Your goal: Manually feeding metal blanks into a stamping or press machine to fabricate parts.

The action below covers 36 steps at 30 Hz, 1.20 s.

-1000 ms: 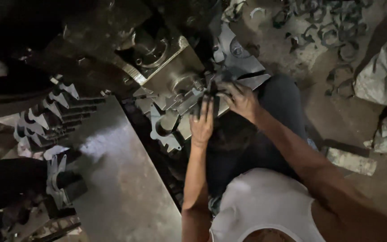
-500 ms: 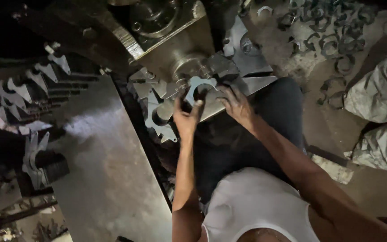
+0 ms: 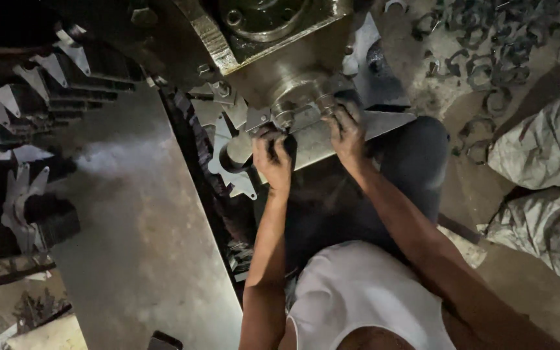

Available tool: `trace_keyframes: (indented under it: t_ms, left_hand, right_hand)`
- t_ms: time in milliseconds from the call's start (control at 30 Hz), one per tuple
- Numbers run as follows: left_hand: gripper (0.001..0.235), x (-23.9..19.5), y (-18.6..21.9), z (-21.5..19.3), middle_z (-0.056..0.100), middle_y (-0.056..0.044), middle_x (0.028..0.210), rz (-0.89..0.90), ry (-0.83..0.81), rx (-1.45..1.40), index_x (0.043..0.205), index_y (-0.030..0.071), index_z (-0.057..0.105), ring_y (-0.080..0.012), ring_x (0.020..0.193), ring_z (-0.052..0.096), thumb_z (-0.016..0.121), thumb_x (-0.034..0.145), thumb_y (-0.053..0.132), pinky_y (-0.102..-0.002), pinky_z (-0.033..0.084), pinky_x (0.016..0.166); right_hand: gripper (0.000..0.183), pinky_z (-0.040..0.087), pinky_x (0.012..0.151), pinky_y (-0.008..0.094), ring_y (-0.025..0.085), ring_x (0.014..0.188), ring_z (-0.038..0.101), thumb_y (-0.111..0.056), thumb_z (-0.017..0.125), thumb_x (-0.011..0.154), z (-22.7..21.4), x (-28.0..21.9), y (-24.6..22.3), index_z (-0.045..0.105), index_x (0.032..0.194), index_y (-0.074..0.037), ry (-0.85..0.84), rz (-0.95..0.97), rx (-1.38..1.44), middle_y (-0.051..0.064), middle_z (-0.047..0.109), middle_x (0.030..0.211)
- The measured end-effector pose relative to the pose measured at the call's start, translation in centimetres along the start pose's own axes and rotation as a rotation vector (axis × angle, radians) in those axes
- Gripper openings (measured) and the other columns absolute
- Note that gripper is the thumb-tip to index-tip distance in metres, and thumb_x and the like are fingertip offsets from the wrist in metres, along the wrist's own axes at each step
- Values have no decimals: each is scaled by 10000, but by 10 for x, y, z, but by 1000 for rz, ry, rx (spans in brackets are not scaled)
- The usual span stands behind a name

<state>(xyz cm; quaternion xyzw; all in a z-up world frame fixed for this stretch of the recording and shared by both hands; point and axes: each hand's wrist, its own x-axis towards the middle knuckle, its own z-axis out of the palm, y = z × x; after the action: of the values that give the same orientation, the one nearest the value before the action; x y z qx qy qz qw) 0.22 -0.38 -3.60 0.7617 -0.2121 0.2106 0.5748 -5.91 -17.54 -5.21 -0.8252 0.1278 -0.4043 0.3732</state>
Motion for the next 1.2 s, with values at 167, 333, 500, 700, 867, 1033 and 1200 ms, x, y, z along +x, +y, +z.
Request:
trace_keyframes:
  t_ms: [167, 333, 500, 700, 867, 1033, 1200]
  left_hand:
    - [12, 7, -2, 1, 673, -152, 991, 58, -12, 8, 961, 32, 668, -380, 1005, 665, 661, 968, 25, -432, 528, 930]
    - [25, 9, 0, 1, 667, -161, 1030, 72, -7, 17, 974, 25, 674, -382, 1016, 660, 651, 964, 24, -426, 530, 912]
    - [41, 12, 7, 1, 657, -162, 1054, 83, 6, 10, 1001, 36, 650, -383, 1065, 664, 664, 963, 36, -423, 527, 930]
    - [201, 13, 13, -26, 693, -164, 1095, -112, -60, 15, 1146, 33, 653, -371, 1033, 692, 706, 954, 59, -414, 542, 937]
    - [592, 22, -20, -101, 554, -389, 1324, -31, -111, 894, 1329, -84, 570, -514, 1142, 574, 679, 788, 130, -497, 491, 979]
    - [308, 11, -104, -123, 672, -340, 1097, -282, -3, 945, 1093, -74, 670, -501, 1008, 654, 571, 1028, 210, -528, 533, 902]
    - [317, -11, -163, -103, 681, -262, 706, -79, 232, 1085, 778, -15, 668, -463, 636, 661, 609, 973, 229, -544, 524, 552]
  right_hand:
    - [107, 562, 804, 455, 363, 965, 675, -36, 647, 999, 0, 4, 8, 697, 1084, 7, 2, -38, 49, 186, 654, 1124]
    - [151, 560, 786, 437, 342, 890, 687, -77, 634, 996, 6, -3, 22, 648, 1101, 31, -43, 113, 105, 173, 664, 1086]
    - [216, 536, 864, 467, 400, 989, 648, -86, 603, 1011, 1, 8, 3, 648, 1180, 42, 77, -122, 9, 200, 638, 1128]
    - [359, 518, 985, 512, 456, 1179, 637, -146, 583, 1067, -8, 8, -1, 581, 1381, 30, 5, -61, 111, 259, 640, 1294]
    - [317, 571, 753, 472, 397, 958, 732, -250, 656, 1082, -24, 9, -11, 642, 1307, -27, -271, 85, -129, 220, 734, 1051]
    - [295, 552, 606, 419, 313, 773, 705, -93, 606, 1047, -58, 10, 1, 632, 1295, 66, -298, -420, -545, 196, 699, 951]
    - [115, 540, 638, 413, 288, 734, 648, -129, 673, 1022, -100, 13, 122, 619, 1039, -29, 162, 205, 26, 127, 660, 870]
